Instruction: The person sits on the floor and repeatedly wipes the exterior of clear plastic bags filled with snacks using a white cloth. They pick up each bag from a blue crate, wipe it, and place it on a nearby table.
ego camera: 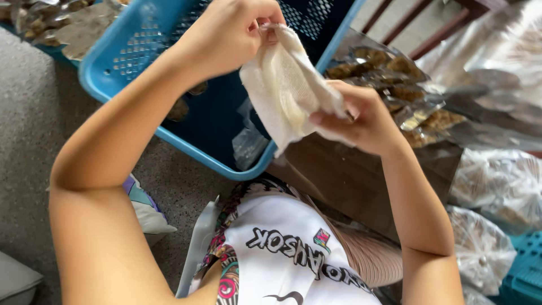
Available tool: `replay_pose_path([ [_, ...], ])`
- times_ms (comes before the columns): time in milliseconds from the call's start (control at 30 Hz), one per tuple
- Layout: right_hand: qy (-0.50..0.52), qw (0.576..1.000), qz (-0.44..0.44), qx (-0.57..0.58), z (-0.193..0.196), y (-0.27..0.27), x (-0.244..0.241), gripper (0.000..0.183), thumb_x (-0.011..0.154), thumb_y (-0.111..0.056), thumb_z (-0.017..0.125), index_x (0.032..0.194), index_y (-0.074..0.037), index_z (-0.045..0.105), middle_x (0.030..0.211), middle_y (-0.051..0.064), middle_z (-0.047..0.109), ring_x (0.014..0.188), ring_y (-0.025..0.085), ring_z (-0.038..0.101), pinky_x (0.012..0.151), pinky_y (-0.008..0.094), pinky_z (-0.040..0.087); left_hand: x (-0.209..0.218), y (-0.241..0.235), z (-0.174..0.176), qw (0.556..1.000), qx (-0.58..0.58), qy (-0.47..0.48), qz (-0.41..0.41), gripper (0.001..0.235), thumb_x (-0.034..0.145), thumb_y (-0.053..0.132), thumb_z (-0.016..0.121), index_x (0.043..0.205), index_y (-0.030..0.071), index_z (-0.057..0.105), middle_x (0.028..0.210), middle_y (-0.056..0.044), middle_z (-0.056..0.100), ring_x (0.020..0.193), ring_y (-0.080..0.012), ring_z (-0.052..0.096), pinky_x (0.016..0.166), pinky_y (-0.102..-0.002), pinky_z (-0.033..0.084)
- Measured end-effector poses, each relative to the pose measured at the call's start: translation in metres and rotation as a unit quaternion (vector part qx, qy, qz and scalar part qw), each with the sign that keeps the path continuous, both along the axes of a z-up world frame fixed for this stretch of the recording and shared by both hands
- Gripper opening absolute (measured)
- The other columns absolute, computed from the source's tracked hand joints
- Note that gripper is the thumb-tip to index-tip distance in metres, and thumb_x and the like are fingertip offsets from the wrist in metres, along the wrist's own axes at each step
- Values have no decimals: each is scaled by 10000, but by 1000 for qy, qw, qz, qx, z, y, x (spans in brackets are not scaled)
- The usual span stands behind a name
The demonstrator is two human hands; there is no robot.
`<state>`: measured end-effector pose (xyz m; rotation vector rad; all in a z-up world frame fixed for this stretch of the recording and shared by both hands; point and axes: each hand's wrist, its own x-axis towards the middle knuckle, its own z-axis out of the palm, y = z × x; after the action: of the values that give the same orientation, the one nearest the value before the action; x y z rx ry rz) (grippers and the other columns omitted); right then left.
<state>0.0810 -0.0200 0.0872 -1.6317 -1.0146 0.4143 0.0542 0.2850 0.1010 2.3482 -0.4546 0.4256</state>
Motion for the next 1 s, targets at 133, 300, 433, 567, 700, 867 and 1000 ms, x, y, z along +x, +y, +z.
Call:
replay_pose_path([
  [133, 344, 927, -15, 147, -26, 64, 45, 382, 896, -266, 709, 1221, -67, 681, 1126, 75, 712, 1017, 204, 707, 919, 390, 578, 63, 71, -72, 982, -55, 178, 30, 161, 974, 181, 676, 1061, 67, 750, 924, -120, 760, 834, -224, 766, 744, -359, 610],
  [300, 515, 834, -106, 167, -77, 157, 117, 401, 954, -339, 621, 1175, -5, 653, 1021, 135, 712, 930, 283, 700, 890, 418, 590, 102, 112, -159, 936, 161, 148, 275, 659, 806, 589, 851, 984, -27, 699, 956, -262, 701, 897, -436, 694, 745, -489, 572],
  [433, 571, 784, -163, 180, -112, 189, 164, 388, 929, -301, 566, 1171, -3, 626, 1030, 160, 695, 927, 324, 703, 887, 460, 595, 107, 107, -204, 925, 188, 216, 250, 508, 739, 459, 859, 957, 22, 720, 1011, -219, 716, 917, -380, 718, 785, -461, 579],
  [567, 590, 751, -148, 259, -130, 175, 177, 383, 831, -167, 474, 1154, 3, 589, 1068, 193, 644, 913, 337, 696, 896, 513, 600, 111, 101, -210, 928, 235, 105, 269, 59, 897, 117, 734, 934, 75, 753, 975, -183, 742, 905, -355, 749, 746, -436, 607],
  [700, 516, 812, -60, 266, -116, 169, 166, 692, 773, 82, 462, 1445, -70, 523, 1285, 186, 645, 1092, 299, 695, 990, 433, 612, 112, 104, -177, 957, 125, -89, 248, 107, 847, 136, 741, 823, 33, 726, 838, -141, 702, 728, -323, 735, 630, -408, 595],
  [867, 390, 890, -48, 234, -92, 169, 143, 893, 796, 133, 567, 1608, -147, 322, 1354, 111, 629, 1139, 256, 673, 935, 389, 624, 120, 90, -141, 969, -130, -201, 62, 168, 1201, 201, 536, 1197, 39, 490, 1017, -75, 702, 880, -181, 743, 692, -306, 622],
  [1000, 237, 947, 4, 217, -90, 180, 125, 894, 870, 39, 746, 1574, -201, 249, 1343, 65, 634, 1140, 176, 669, 957, 342, 596, 110, 87, -112, 956, -183, -206, 98, 236, 1182, 269, 401, 1240, 52, 474, 919, -97, 654, 710, -173, 659, 583, -309, 539],
])
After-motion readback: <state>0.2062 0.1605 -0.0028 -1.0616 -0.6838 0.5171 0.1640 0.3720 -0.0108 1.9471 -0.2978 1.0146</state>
